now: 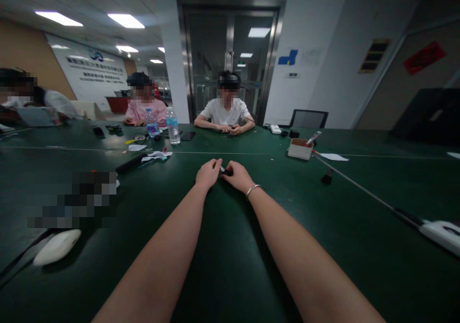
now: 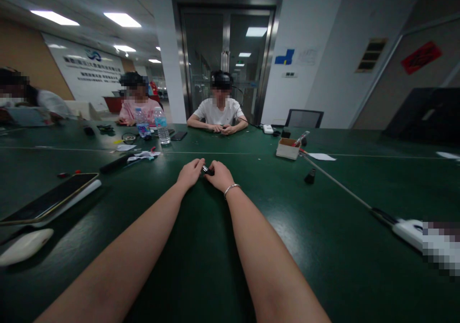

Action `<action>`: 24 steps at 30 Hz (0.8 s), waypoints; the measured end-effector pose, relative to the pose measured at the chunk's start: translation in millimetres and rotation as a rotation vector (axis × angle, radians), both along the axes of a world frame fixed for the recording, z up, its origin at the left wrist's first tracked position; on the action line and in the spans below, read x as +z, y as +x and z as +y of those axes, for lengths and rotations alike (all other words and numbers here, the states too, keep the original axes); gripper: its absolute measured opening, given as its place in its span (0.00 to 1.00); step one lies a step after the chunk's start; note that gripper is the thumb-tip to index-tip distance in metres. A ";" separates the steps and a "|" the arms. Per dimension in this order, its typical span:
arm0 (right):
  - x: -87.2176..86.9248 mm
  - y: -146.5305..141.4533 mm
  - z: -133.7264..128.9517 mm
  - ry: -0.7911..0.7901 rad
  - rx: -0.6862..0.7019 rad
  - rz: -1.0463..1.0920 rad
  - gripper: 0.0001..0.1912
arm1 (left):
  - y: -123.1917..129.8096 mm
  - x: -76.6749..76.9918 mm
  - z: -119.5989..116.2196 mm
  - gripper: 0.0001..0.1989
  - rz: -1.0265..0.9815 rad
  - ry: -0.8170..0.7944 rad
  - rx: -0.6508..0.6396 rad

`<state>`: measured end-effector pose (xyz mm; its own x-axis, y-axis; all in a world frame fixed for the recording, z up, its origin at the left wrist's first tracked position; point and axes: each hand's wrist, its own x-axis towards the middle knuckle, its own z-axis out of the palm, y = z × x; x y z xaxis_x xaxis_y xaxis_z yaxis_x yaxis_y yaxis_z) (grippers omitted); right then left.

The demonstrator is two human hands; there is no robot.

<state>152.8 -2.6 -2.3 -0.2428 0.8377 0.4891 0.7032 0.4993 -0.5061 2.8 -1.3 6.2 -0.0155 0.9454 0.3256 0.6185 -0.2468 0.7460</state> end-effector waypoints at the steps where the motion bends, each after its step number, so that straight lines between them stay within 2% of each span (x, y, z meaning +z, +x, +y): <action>1: -0.5 0.7 0.6 -0.012 -0.008 0.017 0.12 | -0.2 -0.9 1.8 0.19 -0.112 0.012 -0.046; 3: -1.6 1.9 2.0 -0.038 -0.023 0.044 0.12 | -1.1 -1.7 5.0 0.17 -0.318 -0.014 -0.174; 5: -2.8 2.9 3.5 -0.059 -0.033 0.062 0.12 | -2.3 -2.0 7.2 0.19 -0.431 -0.060 -0.304; 9: -4.8 4.1 5.7 -0.060 -0.030 0.070 0.11 | -5.1 -4.7 10.8 0.16 -0.444 -0.068 -0.410; 12: -4.3 3.3 5.1 -0.035 -0.024 0.053 0.11 | -5.7 -9.5 15.0 0.15 -0.410 -0.044 -0.377; 16: -1.2 1.1 2.3 -0.019 -0.025 0.024 0.10 | -3.8 -13.8 18.4 0.15 -0.257 -0.037 -0.235; 20: 0.5 0.7 1.6 -0.027 -0.023 0.010 0.11 | -0.1 -11.1 13.1 0.17 -0.008 0.001 -0.092; 24: 1.3 0.3 1.2 -0.024 -0.023 -0.018 0.12 | 3.6 -7.0 3.5 0.18 0.130 0.041 -0.019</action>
